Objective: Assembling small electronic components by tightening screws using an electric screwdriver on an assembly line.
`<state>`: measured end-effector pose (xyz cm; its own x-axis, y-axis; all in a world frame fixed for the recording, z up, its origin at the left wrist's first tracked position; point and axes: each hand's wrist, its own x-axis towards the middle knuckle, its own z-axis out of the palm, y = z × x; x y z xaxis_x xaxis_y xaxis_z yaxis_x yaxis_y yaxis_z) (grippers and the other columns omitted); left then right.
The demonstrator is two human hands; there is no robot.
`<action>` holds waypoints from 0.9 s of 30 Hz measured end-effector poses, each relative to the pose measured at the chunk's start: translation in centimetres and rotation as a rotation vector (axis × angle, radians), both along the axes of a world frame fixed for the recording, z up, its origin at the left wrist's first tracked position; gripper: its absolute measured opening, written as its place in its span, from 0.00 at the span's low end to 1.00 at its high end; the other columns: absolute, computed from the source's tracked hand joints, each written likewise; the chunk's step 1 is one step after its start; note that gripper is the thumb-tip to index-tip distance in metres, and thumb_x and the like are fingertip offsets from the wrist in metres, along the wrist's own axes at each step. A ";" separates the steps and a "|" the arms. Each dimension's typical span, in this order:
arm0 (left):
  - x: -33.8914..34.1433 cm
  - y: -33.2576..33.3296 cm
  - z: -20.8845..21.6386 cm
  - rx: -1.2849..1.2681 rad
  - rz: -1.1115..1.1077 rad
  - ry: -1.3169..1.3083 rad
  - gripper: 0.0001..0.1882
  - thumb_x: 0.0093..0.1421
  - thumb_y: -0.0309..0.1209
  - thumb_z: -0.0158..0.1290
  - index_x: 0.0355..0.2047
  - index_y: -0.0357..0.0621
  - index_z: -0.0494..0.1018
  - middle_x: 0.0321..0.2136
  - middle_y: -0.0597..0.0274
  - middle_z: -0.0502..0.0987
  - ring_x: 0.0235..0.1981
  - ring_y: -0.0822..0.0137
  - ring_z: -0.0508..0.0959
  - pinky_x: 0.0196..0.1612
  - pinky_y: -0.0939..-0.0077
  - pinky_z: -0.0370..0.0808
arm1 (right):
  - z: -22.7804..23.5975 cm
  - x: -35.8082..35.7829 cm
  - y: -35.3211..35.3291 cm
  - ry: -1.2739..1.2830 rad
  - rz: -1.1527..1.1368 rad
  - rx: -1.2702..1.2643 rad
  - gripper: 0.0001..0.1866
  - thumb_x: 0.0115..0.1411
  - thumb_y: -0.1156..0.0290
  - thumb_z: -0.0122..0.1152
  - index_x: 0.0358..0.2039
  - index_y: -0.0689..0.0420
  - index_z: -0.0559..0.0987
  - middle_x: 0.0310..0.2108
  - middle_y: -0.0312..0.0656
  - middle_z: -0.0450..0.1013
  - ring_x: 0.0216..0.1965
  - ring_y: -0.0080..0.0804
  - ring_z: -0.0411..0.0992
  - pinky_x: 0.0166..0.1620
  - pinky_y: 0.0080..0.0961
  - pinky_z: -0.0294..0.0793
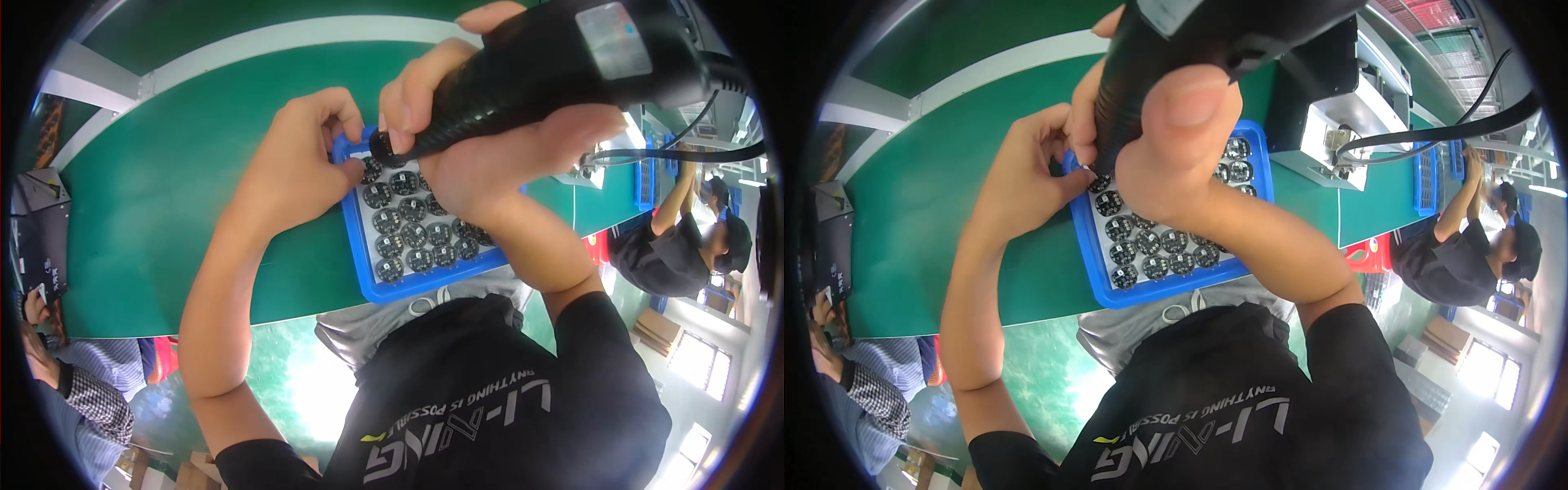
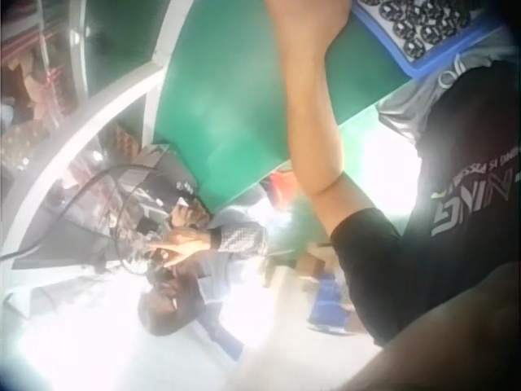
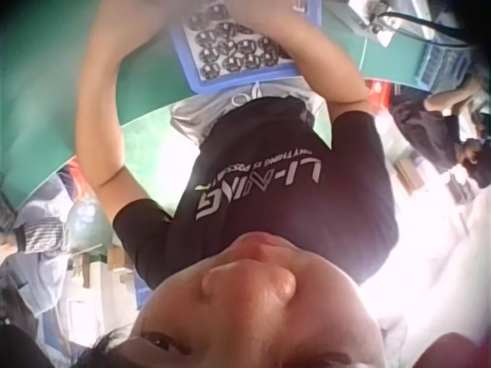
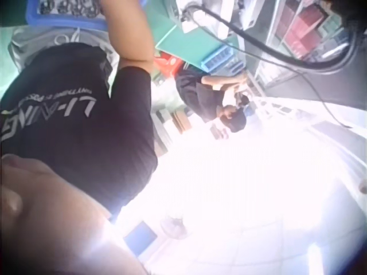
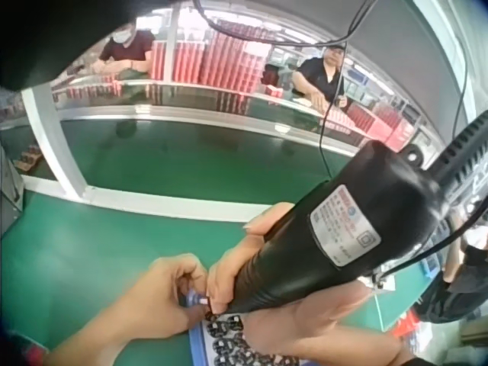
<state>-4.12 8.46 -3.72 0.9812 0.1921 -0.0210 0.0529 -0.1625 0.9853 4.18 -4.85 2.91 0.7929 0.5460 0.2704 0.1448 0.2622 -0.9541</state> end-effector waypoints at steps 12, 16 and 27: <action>-0.3 -0.1 0.2 0.046 -0.009 0.026 0.13 0.41 0.15 0.58 0.26 0.38 0.67 0.20 0.66 0.65 0.24 0.72 0.65 0.27 0.74 0.63 | -1.2 -0.1 0.4 -0.088 0.119 0.036 0.54 0.46 0.14 0.31 0.49 0.55 0.61 0.14 0.42 0.67 0.12 0.31 0.65 0.21 0.26 0.67; -0.3 0.0 0.7 0.068 -0.003 0.059 0.13 0.41 0.15 0.57 0.26 0.38 0.66 0.21 0.65 0.66 0.25 0.72 0.66 0.27 0.74 0.63 | -0.6 0.2 0.7 -0.106 0.152 -0.021 0.53 0.47 0.14 0.33 0.48 0.55 0.61 0.13 0.40 0.67 0.12 0.27 0.63 0.19 0.21 0.65; 0.0 -0.5 0.8 0.027 0.018 0.017 0.12 0.41 0.16 0.55 0.25 0.39 0.65 0.22 0.64 0.66 0.27 0.71 0.67 0.31 0.74 0.66 | -1.3 1.0 0.9 -0.048 0.229 0.055 0.49 0.51 0.19 0.43 0.47 0.59 0.62 0.14 0.40 0.67 0.13 0.27 0.65 0.22 0.25 0.70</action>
<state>-4.07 7.99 -2.89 0.9770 0.2108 -0.0325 0.0731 -0.1879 0.9795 5.15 -3.99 1.59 0.6355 0.6937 0.3391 0.1200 0.3452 -0.9308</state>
